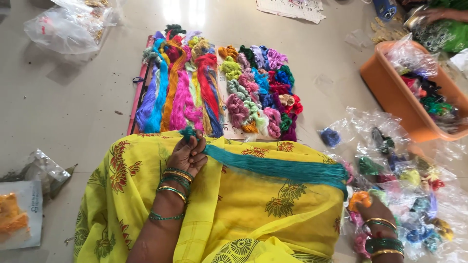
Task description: The person sits on the floor in front of a board of colorful dyed fiber strands. They handle a pink fiber bundle, then stretch and smooth a long teal fiber bundle across their lap and tie its ends, working the fibers by hand.
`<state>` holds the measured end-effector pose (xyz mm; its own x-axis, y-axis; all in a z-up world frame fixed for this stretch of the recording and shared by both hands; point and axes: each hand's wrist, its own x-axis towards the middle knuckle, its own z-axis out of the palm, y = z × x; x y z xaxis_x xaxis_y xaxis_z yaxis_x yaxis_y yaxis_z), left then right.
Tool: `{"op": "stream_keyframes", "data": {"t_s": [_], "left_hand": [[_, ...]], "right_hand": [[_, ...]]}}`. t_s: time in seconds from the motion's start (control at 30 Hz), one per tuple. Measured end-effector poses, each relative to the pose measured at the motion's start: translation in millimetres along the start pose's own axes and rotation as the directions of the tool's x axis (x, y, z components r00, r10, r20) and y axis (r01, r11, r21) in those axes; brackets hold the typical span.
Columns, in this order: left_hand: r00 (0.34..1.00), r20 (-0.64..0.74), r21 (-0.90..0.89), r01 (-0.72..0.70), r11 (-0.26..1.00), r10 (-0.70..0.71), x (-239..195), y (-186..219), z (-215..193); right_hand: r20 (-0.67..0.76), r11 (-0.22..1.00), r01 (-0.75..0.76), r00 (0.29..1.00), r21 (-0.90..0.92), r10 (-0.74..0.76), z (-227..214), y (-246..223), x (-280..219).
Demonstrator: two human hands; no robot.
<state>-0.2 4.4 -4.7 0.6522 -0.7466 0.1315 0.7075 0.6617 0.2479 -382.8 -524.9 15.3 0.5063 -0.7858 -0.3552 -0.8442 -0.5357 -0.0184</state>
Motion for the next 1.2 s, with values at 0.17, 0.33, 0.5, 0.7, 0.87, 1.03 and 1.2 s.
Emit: {"op": "stream_keyframes", "data": {"t_s": [0.17,0.33,0.5,0.7,0.87,1.03,1.2], "left_hand": [[1.000,0.009,0.009,0.011,1.000,-0.011,1,1,-4],[1.000,0.022,0.029,-0.005,1.000,0.005,-2,2,7],[0.999,0.011,0.057,-0.044,0.997,0.043,-7,1,13],[0.998,0.056,0.005,-0.040,0.999,0.040,-9,4,17],[0.998,0.034,0.029,-0.061,0.998,0.060,-2,3,8],[0.999,0.029,0.054,-0.032,0.998,0.031,2,0,4],[1.000,0.011,0.040,-0.006,0.999,0.006,2,0,-2]], "right_hand": [[-0.819,0.859,0.494,0.544,0.137,-0.183,-17,-98,-21],[-0.551,0.669,0.594,0.772,0.447,-0.317,-16,-310,-100],[-0.405,0.284,0.918,0.380,0.278,-0.832,-23,-448,-203],[-0.472,0.359,0.927,0.364,0.103,-0.803,-19,-382,-145],[-0.462,0.650,0.760,0.582,0.014,-0.670,-80,-236,-89],[-0.486,0.896,0.438,0.770,-0.067,-0.413,-58,-68,-9],[0.070,0.992,0.124,0.990,-0.021,-0.122,-1,51,51]]}}
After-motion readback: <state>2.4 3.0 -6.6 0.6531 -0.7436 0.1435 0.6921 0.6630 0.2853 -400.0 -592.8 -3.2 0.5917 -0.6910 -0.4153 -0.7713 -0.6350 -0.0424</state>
